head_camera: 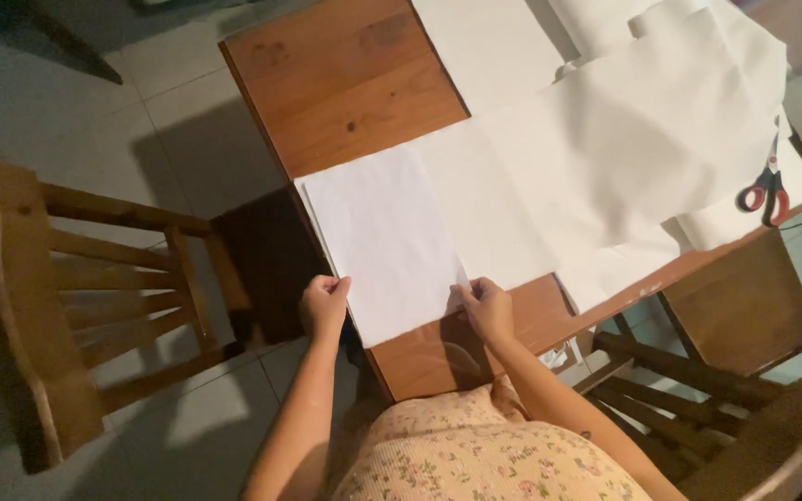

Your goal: Cutting a large piece of white fabric and paper into strips using scissors on a wooden table.

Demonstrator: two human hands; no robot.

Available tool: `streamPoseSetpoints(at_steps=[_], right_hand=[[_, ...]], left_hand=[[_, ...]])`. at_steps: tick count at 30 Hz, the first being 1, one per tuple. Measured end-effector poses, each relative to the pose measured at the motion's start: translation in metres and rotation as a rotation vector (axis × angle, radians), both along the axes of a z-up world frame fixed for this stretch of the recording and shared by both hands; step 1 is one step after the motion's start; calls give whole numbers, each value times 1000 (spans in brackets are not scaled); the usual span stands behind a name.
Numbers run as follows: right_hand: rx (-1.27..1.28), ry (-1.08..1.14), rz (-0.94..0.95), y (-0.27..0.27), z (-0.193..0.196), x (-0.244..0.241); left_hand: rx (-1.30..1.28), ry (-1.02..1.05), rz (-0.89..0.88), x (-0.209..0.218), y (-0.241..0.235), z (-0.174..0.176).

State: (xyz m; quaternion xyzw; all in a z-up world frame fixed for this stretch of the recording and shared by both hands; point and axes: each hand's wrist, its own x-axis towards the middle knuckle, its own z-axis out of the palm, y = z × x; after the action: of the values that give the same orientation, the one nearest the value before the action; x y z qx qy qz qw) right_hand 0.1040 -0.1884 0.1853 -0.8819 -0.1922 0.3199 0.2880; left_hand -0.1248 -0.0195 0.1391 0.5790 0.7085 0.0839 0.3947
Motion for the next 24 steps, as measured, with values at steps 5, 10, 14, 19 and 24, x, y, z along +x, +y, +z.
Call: streamPoseSetpoints(at_steps=[5,10,14,19,24], right_hand=[[2,19,-8,4,13,-2],[8,71,-21,3,11,3],[-19,72,-39,3,9,4],[-75,24,3,2,7,4],[-49,37,-2,3,6,6]], left_hand=[[-21,30,0,0,3,-7],[-41,36,-13,3,3,7],[-62,61,-9,6,1,19],[-59,96,-19,6,1,14],[-15,84,-31,5,3,8]])
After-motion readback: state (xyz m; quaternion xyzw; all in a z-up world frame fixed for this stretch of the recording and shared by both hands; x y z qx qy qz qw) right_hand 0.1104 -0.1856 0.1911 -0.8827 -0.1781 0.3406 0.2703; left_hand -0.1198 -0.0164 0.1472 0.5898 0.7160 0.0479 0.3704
